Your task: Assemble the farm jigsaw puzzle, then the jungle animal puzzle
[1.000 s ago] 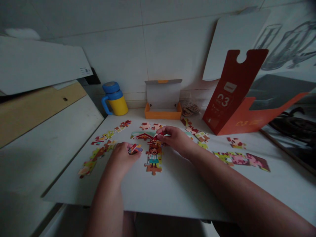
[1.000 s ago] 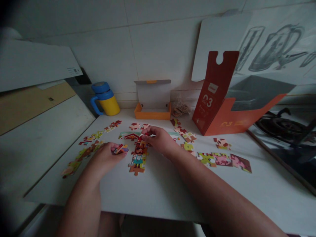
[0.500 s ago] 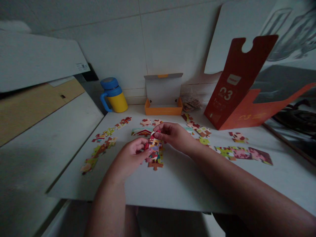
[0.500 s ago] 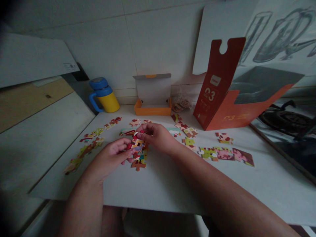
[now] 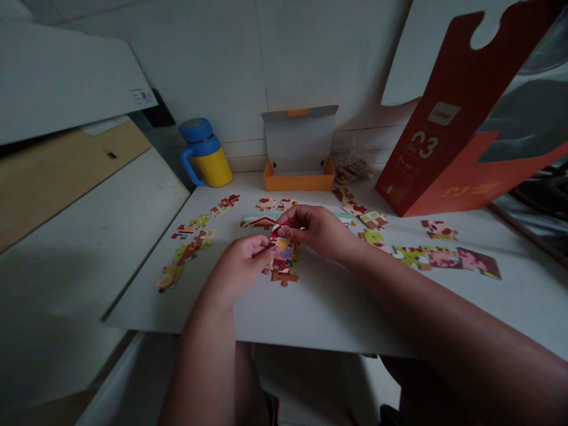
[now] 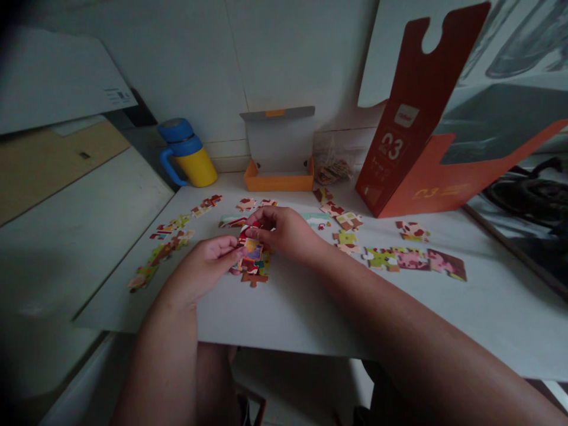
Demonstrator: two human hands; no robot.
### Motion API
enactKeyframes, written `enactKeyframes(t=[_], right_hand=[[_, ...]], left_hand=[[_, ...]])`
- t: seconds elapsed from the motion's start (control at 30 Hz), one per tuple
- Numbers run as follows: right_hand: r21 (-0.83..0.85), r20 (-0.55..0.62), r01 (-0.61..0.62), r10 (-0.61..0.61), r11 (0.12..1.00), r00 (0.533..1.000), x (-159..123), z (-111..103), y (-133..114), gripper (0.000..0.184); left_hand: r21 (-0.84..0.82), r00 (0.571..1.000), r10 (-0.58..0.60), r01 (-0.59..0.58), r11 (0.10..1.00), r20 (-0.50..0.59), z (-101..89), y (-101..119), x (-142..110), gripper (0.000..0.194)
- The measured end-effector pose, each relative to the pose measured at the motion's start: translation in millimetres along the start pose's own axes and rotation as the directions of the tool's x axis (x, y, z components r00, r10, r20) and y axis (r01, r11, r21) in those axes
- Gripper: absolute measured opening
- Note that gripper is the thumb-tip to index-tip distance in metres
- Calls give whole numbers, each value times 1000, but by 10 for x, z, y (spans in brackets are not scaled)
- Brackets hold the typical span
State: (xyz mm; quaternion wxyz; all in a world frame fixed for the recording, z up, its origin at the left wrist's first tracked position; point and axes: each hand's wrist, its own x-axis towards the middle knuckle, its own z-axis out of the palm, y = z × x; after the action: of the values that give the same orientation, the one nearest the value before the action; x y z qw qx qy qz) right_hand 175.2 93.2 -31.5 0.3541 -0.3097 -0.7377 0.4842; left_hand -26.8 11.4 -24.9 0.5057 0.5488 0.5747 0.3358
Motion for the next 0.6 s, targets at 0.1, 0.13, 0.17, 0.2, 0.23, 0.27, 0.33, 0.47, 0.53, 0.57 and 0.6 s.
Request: enactKeyframes(t=[0.1, 0.13, 0.17, 0.2, 0.23, 0.27, 0.33, 0.47, 0.53, 0.57, 0.6], right_hand=[[-21, -11, 8, -8, 1000, 1000, -9, 13, -6, 33], [-29, -26, 11, -12, 1000, 1000, -12, 15, -9, 34], [-41, -47, 13, -15, 999, 999, -14, 14, -11, 35], [-61, -69, 14, -18, 998, 997, -16, 10, -12, 35], [-89, -86, 16, -23, 996, 996, -18, 3, -13, 35], [-122, -96, 17, -29, 992, 995, -19, -6, -12, 33], [-191, -97, 22, -41, 981, 994, -19, -29, -5, 29], [-258, -83, 15, -38, 966, 996, -12, -57, 12, 20], [-264, -68, 16, -35, 964, 997, -10, -61, 13, 18], [-268, -63, 19, -37, 963, 997, -10, -61, 11, 18], [-274, -61, 21, -40, 961, 997, -11, -61, 8, 17]], left_hand=[[14, 1000, 8, -8, 1000, -23, -12, 12, -8, 22], [25, 999, 12, -11, 1000, -35, -31, 4, -7, 25], [43, 998, 15, -13, 999, -58, -59, -11, -4, 27], [70, 995, 19, -12, 997, -94, -96, -32, 2, 29], [111, 989, 22, -6, 994, -144, -142, -57, 8, 31], [165, 979, 24, 10, 986, -204, -195, -82, 16, 32], [292, 945, 17, 85, 953, -328, -308, -122, 27, 33], [465, 889, -35, 272, 843, -456, -481, -117, 22, 34], [549, 884, -23, 310, 776, -467, -513, -85, 15, 35], [590, 885, -16, 324, 740, -465, -515, -71, 15, 36], [622, 888, -13, 334, 708, -461, -510, -61, 17, 37]])
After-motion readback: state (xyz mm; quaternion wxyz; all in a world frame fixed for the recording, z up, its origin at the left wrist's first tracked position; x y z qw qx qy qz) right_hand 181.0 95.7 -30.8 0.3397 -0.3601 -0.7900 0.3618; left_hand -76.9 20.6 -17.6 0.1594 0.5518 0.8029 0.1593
